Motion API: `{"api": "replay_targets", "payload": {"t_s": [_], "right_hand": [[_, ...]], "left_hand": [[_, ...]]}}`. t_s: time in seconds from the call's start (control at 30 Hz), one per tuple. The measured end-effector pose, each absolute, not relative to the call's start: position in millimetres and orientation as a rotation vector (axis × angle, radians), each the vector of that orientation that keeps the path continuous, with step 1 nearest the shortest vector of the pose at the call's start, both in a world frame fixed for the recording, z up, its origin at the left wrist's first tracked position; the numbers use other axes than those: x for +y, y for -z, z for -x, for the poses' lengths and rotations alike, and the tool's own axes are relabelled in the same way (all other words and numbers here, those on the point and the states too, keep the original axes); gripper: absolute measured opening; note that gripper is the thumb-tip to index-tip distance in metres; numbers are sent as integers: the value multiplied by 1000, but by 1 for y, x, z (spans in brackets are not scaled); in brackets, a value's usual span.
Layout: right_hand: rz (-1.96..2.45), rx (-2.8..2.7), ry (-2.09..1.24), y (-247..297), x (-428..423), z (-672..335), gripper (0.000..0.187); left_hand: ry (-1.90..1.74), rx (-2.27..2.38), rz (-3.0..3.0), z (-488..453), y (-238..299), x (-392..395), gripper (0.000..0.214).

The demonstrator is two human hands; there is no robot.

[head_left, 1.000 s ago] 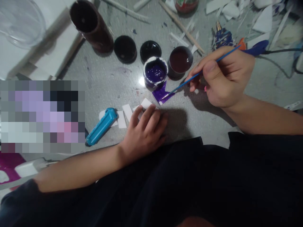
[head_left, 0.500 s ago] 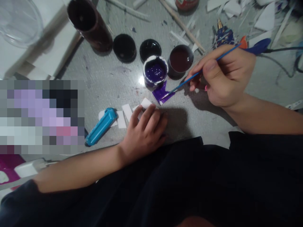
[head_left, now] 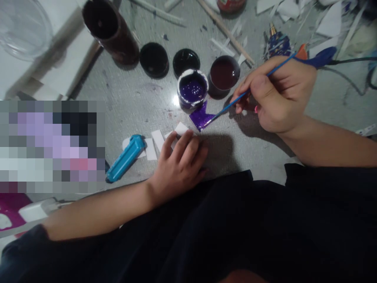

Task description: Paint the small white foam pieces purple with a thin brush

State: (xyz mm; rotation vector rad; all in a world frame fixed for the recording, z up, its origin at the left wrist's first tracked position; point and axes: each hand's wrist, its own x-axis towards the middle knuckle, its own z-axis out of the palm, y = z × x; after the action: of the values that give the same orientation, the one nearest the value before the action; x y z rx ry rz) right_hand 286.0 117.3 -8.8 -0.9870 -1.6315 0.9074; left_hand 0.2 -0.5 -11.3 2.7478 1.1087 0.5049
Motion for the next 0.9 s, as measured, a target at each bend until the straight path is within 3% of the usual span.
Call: {"api": "replay_targets", "payload": {"t_s": [0.9], "right_hand": [[1029, -1588, -908, 8, 118, -281, 49]], "left_hand": [[-480, 1122, -2722, 2, 12, -2, 55]]}}
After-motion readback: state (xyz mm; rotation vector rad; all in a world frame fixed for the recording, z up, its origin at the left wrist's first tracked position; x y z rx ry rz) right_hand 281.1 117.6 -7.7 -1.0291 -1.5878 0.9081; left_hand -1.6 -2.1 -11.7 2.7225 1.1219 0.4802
